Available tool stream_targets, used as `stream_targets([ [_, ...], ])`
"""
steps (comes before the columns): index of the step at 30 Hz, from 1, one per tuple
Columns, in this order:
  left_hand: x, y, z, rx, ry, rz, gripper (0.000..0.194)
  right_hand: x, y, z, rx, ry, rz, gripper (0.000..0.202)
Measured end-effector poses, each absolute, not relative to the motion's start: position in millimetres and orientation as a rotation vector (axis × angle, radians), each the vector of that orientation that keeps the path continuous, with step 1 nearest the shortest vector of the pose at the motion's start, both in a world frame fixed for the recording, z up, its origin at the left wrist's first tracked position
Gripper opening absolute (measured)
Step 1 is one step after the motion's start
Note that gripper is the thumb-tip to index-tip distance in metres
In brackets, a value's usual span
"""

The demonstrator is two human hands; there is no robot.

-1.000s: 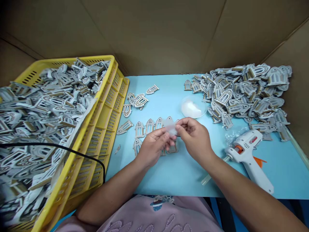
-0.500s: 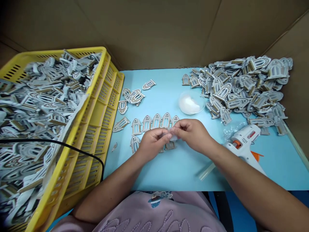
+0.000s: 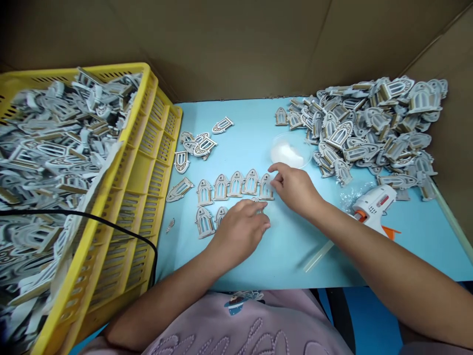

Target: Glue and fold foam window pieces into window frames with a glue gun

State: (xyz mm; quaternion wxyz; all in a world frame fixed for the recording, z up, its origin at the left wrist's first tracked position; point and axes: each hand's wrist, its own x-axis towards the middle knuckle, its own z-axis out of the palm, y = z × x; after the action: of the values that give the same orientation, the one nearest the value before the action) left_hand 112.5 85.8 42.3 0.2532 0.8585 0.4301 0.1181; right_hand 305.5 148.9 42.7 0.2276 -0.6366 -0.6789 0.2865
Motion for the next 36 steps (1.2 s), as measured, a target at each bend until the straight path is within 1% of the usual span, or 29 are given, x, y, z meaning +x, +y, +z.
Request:
stream_targets([
  [3,118,78,38,2.431,1.171,0.208,0.029,303,154,31,-1.697,-2.027,0.755,0.022],
  [6,120,77,34,2.479,1.187,0.150,0.032,302,157,24,-1.641,-2.132,0.740,0.022],
  [10,119,79,32,2.558,1.157,0.142,0.027,302,158,18,-1.572,-2.228,0.715,0.020],
  [15,119,79,31,2.582,1.177,0.143,0.021,304,156,14,-1.556,-2.249,0.601,0.022],
  [22,121,78,30,2.573,1.185,0.165,0.021,305,149,8,-1.559,-2.259,0.541,0.024],
  [29,121,78,29,2.544,1.194,0.206,0.024,305,142,4,-1.600,-2.287,0.578,0.034],
  [31,121,80,30,2.502,1.190,0.256,0.023,305,140,6,-1.608,-2.262,0.623,0.036],
  [33,119,83,32,2.379,1.184,0.352,0.018,305,139,11,-1.614,-2.193,0.675,0.038],
  [36,116,91,36,1.992,1.246,0.495,0.014,306,137,29,-1.597,-2.045,0.819,0.041],
])
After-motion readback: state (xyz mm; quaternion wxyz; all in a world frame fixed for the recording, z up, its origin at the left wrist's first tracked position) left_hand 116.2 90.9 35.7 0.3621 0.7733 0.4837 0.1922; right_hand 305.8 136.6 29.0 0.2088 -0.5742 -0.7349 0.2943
